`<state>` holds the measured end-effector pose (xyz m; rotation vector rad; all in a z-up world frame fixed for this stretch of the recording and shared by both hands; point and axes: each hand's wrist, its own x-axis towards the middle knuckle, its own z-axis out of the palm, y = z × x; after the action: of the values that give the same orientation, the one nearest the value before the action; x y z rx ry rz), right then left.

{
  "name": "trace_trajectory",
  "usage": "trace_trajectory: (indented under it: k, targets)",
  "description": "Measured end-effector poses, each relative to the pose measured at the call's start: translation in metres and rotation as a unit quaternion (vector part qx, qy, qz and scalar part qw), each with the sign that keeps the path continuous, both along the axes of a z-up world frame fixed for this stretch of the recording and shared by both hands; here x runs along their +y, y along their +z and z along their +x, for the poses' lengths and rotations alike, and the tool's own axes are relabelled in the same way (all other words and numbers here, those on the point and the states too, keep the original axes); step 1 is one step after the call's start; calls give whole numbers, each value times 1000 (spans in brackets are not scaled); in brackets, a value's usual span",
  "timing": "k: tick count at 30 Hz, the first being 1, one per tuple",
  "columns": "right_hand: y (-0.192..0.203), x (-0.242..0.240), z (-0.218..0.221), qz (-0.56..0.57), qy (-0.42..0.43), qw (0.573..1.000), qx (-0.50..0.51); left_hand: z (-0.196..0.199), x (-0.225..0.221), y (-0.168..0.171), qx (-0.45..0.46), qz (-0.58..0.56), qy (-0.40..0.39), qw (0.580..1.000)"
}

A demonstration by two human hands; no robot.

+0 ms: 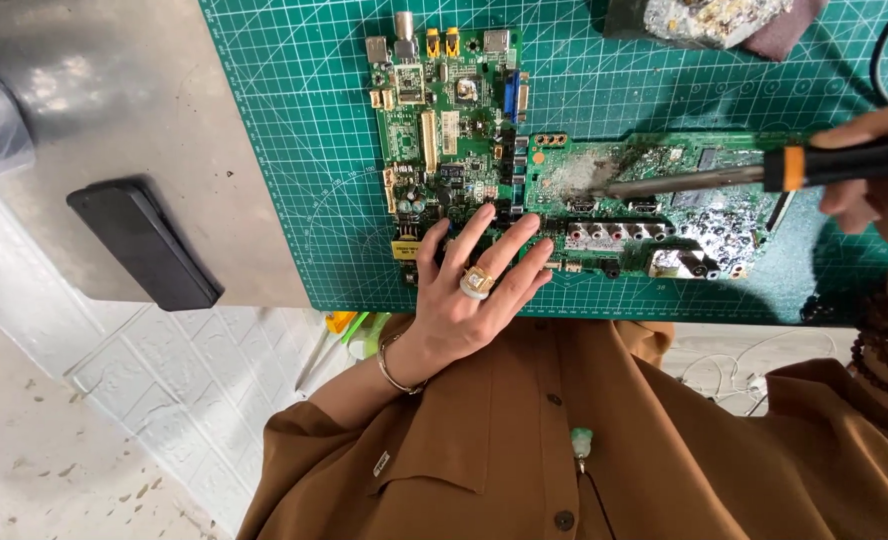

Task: Using a soldering iron to heat and remove components from a computer motherboard on a repair bench.

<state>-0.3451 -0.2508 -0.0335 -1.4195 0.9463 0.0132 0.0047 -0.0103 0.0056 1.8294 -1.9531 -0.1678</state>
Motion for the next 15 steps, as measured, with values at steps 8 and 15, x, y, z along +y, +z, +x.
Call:
trace_trajectory:
  k: [8,15]
  targets:
    - [8,14,23,-77,-30,994,-69,-1,2,1,1,-4,1,1000]
    - [37,28,68,-83,-130,986,-66,0,-1,3,12,-26,4,1000]
